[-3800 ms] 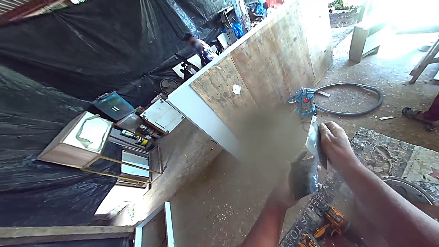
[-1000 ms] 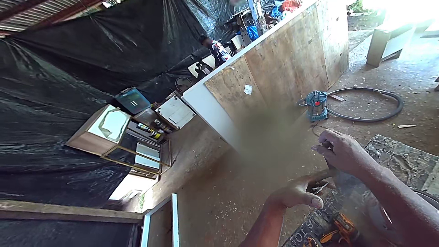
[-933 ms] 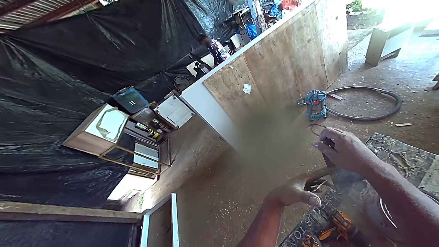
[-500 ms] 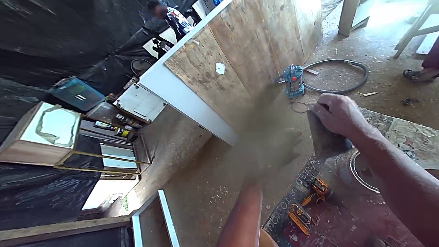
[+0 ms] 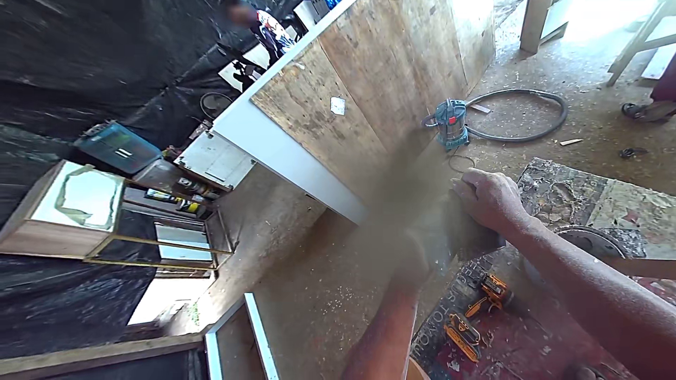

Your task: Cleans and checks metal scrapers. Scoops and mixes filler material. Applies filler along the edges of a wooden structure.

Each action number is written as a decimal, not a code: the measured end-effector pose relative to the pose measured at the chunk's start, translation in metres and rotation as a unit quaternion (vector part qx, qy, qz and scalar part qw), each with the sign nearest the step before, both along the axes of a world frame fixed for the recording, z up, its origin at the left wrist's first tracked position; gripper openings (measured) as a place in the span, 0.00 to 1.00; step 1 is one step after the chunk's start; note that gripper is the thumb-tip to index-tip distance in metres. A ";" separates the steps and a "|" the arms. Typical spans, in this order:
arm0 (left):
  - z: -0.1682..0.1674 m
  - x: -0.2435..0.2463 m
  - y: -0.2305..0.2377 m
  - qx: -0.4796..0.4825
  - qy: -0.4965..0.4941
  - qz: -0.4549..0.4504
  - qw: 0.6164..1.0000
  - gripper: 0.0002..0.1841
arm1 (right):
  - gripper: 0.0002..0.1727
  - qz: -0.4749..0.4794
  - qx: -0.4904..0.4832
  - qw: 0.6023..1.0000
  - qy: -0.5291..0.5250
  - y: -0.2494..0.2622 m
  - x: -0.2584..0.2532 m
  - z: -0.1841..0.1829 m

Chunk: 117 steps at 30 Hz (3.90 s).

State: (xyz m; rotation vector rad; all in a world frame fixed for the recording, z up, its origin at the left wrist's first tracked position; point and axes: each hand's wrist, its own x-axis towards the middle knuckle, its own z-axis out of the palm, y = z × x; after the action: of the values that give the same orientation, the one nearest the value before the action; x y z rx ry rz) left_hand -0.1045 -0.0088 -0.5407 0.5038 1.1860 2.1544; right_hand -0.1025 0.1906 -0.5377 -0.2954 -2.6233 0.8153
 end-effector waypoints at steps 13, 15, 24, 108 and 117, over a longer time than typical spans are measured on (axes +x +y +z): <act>0.000 0.006 0.009 -0.065 -0.041 0.006 0.997 0.58 | 0.21 0.075 0.064 0.989 0.111 -0.028 0.002 0.014; -0.001 0.003 0.006 -0.047 -0.043 -0.014 0.998 0.53 | 0.20 0.091 0.058 0.985 0.134 -0.035 0.003 0.016; -0.002 -0.004 0.004 -0.015 -0.078 -0.073 0.994 0.49 | 0.17 0.125 -0.033 0.982 0.141 -0.054 0.010 0.019; 0.000 -0.002 0.006 -0.002 -0.033 -0.018 0.999 0.47 | 0.16 0.115 0.065 0.975 0.181 -0.044 0.013 0.023; 0.002 -0.005 -0.001 -0.017 -0.004 0.018 1.000 0.55 | 0.21 0.097 0.092 0.977 0.166 -0.036 0.009 0.010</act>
State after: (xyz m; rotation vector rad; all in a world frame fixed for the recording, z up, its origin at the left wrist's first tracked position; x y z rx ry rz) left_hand -0.1097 -0.0102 -0.5384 0.4630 1.2337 2.1614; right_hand -0.0931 0.1546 -0.5273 0.1408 -2.4086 0.6116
